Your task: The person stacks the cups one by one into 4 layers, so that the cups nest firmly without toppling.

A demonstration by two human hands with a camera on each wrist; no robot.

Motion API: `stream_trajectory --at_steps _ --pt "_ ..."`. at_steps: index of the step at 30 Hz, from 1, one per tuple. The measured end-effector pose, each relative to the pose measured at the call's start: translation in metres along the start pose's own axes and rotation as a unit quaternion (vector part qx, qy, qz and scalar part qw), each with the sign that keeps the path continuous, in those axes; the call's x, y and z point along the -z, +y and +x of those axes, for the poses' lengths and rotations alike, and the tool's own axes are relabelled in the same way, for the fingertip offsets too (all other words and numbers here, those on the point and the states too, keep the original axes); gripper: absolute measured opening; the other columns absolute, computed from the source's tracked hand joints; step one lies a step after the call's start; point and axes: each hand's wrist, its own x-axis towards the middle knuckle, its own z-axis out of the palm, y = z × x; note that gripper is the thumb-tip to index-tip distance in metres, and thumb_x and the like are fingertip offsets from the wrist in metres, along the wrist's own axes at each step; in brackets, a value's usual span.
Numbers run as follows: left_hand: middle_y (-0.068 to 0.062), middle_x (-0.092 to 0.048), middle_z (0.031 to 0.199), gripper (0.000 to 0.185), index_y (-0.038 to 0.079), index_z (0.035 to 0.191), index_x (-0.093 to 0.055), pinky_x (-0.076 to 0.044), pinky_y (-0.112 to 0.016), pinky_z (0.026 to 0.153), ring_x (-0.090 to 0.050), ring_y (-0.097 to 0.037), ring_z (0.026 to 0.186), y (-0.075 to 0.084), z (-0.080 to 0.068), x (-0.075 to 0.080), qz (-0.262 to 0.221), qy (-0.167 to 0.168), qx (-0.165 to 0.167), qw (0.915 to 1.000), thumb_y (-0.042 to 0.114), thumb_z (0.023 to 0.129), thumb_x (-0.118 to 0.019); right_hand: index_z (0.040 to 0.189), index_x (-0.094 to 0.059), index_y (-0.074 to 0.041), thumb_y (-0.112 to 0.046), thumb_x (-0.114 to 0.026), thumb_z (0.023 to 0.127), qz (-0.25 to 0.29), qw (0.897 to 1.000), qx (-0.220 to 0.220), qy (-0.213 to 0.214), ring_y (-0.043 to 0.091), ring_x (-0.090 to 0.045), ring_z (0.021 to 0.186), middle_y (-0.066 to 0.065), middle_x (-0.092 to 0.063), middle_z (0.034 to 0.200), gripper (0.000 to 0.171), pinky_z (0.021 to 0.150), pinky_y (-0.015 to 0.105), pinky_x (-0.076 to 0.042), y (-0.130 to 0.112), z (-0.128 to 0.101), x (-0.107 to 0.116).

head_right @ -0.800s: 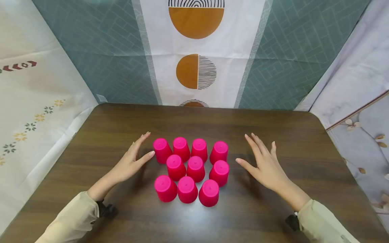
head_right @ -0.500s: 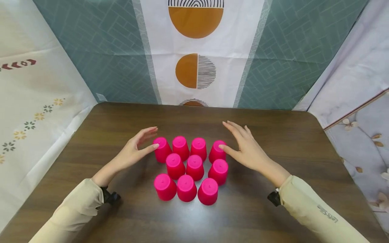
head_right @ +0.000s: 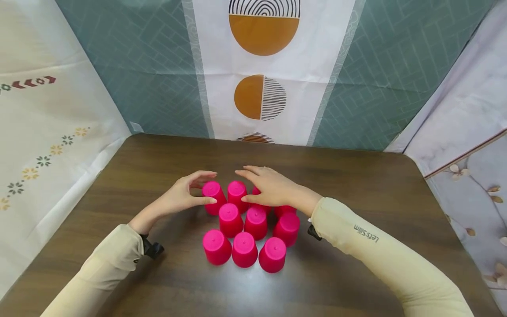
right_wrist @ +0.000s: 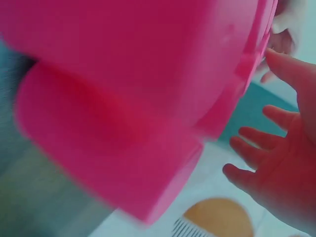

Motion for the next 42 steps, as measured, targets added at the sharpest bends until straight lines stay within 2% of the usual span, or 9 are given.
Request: stream_trajectory --at_steps 5,8,14,18,20,26,29,36,42 --pt "-0.005 -0.057 0.122 0.067 0.015 0.129 -0.051 -0.046 -0.048 0.091 -0.055 -0.023 0.106 -0.002 0.001 -0.002 0.024 -0.024 -0.001 0.9994 0.022 0.07 -0.081 0.145 -0.034 -0.02 -0.038 -0.07 0.081 -0.026 0.999 0.007 -0.031 0.029 -0.039 0.131 0.009 -0.035 0.147 0.076 0.101 0.049 -0.039 -0.014 0.015 -0.006" --pt "-0.005 -0.058 0.119 0.065 0.013 0.128 -0.052 -0.047 -0.047 0.091 -0.056 -0.023 0.105 -0.002 0.001 -0.002 0.022 -0.027 -0.002 0.9994 0.019 0.07 -0.082 0.143 -0.038 -0.019 -0.036 -0.07 0.081 -0.031 0.999 0.011 -0.04 0.028 -0.041 0.129 0.008 -0.039 0.144 0.073 0.099 0.048 -0.041 -0.017 0.017 -0.011" --pt "-0.006 -0.061 0.113 0.061 0.007 0.124 -0.056 -0.051 -0.046 0.084 -0.059 -0.023 0.098 -0.006 0.005 0.001 0.019 -0.01 -0.015 0.9997 0.014 0.069 -0.082 0.136 -0.048 -0.013 -0.023 -0.072 0.081 -0.006 0.999 0.037 -0.002 0.026 -0.05 0.123 0.009 -0.05 0.136 0.061 0.093 0.039 -0.048 -0.017 0.018 -0.019" --pt "-0.007 -0.063 0.11 0.057 0.007 0.121 -0.057 -0.052 -0.045 0.081 -0.06 -0.024 0.094 -0.006 0.017 0.003 0.03 0.019 -0.017 0.9992 0.016 0.07 -0.082 0.133 -0.05 -0.009 -0.019 -0.072 0.081 0.015 0.999 0.043 0.015 0.027 -0.052 0.12 0.01 -0.053 0.132 0.058 0.09 0.036 -0.05 -0.018 0.017 -0.022" --pt "-0.009 -0.063 0.111 0.056 0.007 0.12 -0.057 -0.052 -0.045 0.081 -0.061 -0.026 0.094 -0.005 0.026 0.003 0.034 0.037 -0.008 0.9987 0.016 0.07 -0.081 0.132 -0.051 -0.007 -0.02 -0.073 0.081 0.012 0.998 0.048 0.025 0.026 -0.053 0.118 0.011 -0.054 0.13 0.057 0.09 0.035 -0.05 -0.018 0.018 -0.023" --pt "-0.012 -0.063 0.111 0.055 0.007 0.122 -0.055 -0.053 -0.039 0.077 -0.062 -0.028 0.096 0.001 0.052 -0.001 0.033 0.074 0.067 0.9945 0.019 0.073 -0.078 0.129 -0.054 -0.008 -0.026 -0.076 0.078 -0.023 0.998 0.037 0.053 0.024 -0.06 0.109 0.01 -0.059 0.124 0.058 0.09 0.036 -0.05 -0.018 0.016 -0.023" --pt "-0.013 -0.063 0.111 0.055 0.007 0.122 -0.054 -0.052 -0.038 0.078 -0.062 -0.029 0.097 0.004 0.062 -0.002 0.033 0.086 0.087 0.9919 0.019 0.074 -0.078 0.13 -0.054 -0.008 -0.027 -0.076 0.078 -0.027 0.998 0.029 0.051 0.025 -0.059 0.11 0.011 -0.059 0.125 0.06 0.091 0.037 -0.049 -0.02 0.016 -0.023" --pt "-0.015 -0.061 0.115 0.056 0.004 0.124 -0.052 -0.053 -0.037 0.081 -0.061 -0.03 0.099 0.003 0.083 -0.012 0.031 0.083 0.081 0.9927 0.016 0.074 -0.077 0.13 -0.054 -0.008 -0.026 -0.077 0.076 -0.019 0.999 0.007 0.04 0.026 -0.058 0.111 0.011 -0.059 0.124 0.061 0.09 0.036 -0.05 -0.024 0.018 -0.021" --pt "-0.015 -0.06 0.116 0.057 0.004 0.123 -0.052 -0.053 -0.036 0.081 -0.06 -0.03 0.1 0.0 0.09 -0.021 0.034 0.082 0.069 0.9937 0.013 0.073 -0.077 0.129 -0.054 -0.009 -0.025 -0.079 0.074 -0.012 0.999 -0.02 0.026 0.026 -0.059 0.108 0.01 -0.061 0.12 0.062 0.086 0.037 -0.052 -0.024 0.019 -0.018"
